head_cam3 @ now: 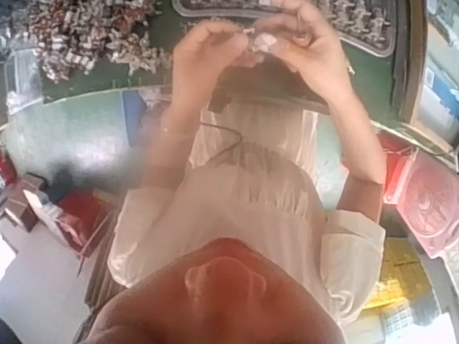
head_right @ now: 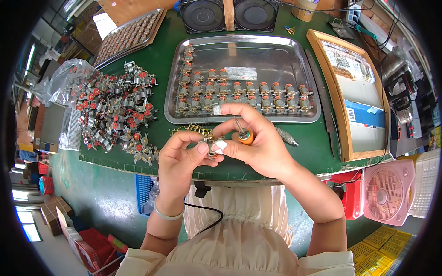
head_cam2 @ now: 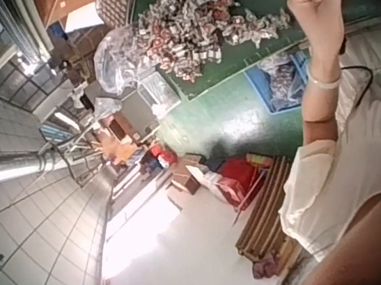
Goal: Assembling small electrical or metal components using a screwdriver and tweezers at a workbench.
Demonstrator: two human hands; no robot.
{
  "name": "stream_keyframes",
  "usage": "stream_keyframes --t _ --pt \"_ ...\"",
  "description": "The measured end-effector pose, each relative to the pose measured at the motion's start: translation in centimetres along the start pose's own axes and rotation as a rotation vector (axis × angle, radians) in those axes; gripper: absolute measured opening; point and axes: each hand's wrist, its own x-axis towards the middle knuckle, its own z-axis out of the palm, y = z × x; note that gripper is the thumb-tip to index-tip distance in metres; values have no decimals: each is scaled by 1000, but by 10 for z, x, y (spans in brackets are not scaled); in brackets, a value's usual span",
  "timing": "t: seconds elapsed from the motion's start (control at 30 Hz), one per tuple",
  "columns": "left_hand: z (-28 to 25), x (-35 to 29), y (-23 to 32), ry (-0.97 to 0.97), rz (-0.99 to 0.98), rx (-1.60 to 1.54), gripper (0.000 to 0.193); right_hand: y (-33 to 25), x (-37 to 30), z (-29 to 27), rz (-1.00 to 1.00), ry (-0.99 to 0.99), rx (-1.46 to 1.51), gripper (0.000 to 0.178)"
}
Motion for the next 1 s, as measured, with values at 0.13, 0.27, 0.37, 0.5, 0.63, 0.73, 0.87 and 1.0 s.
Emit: stream_keyframes --t 0.13,0.27,0.37,0.5,0.63,0.73,0.87,1.0 --pt "4 2 1 5 7 -5 15 2 -2 3 -55 45 -13 52" --pt "5 2 1 11 1 -9 15 -3 -2 -1 -37 10 -67 50" --pt "5 3 0 23 6 15 17 -3 -3 -4 -5 -21 -20 49" --pt "6 4 -1 40 -6 33 20 -7 -3 -5 -49 -32 -136 48" --pt "5 4 1 10 -20 7 16 -12 -3 -7 41 -41 -37 47" --pt "5 5 4 -13 -51 -1 16 -8 -5 -10 22 -14 -76 47" --pt "6 5 -1 -25 41 51 18 -4 -7 -6 -86 63 -235 46" --pt "1 4 -5 -30 67 65 21 -7 -10 -5 -62 96 -468 47"
